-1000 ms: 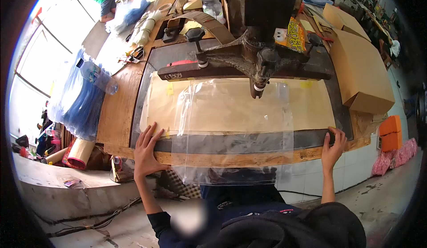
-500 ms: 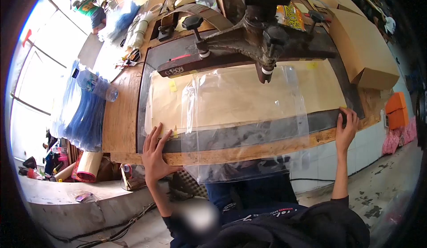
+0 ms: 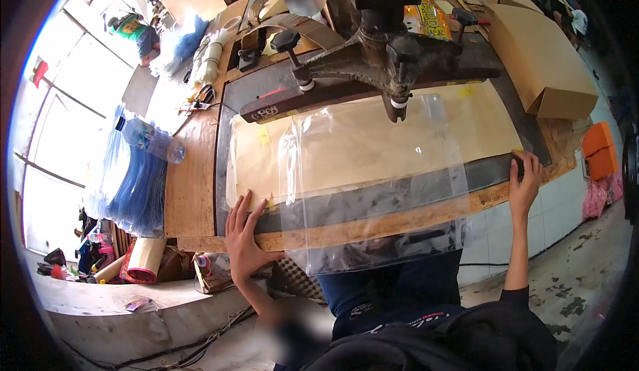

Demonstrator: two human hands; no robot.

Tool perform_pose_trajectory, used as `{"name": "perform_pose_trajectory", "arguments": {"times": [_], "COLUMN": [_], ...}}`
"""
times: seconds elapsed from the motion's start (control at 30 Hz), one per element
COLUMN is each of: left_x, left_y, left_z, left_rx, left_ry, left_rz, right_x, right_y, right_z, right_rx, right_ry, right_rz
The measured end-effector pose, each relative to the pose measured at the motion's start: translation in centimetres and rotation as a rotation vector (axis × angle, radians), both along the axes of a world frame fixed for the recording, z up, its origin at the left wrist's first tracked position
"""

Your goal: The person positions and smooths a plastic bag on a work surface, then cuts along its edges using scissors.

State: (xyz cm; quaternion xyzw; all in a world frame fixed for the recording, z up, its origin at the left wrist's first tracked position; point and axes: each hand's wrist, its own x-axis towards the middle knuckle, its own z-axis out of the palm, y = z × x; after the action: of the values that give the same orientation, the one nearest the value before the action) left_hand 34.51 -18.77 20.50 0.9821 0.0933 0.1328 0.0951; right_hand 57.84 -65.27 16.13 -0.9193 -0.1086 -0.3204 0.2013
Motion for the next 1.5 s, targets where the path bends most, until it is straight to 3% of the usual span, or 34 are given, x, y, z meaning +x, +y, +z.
{"name": "perform_pose_trajectory", "arguments": {"times": [1.03, 1.1, 1.5], "left_x": [-0.3, -0.4, -0.3], "left_y": [0.1, 0.0, 0.0], "left_z": [-0.3, -0.3, 0.2], "left_rx": [-0.004, -0.005, -0.023], "left_ry": [-0.069, -0.055, -0.001], "left_rz": [-0.007, 0.024, 0.029], "right_x": [0.7, 0.8, 0.0], "right_y": [-0.4, -0.6, -0.8], "right_z": [-0.5, -0.4, -0.3], "right_rx": [-0.016, -0.004, 0.017], "right_ry": [-0.042, 0.064, 0.067], "right_rz": [-0.010, -0.039, 0.016]}}
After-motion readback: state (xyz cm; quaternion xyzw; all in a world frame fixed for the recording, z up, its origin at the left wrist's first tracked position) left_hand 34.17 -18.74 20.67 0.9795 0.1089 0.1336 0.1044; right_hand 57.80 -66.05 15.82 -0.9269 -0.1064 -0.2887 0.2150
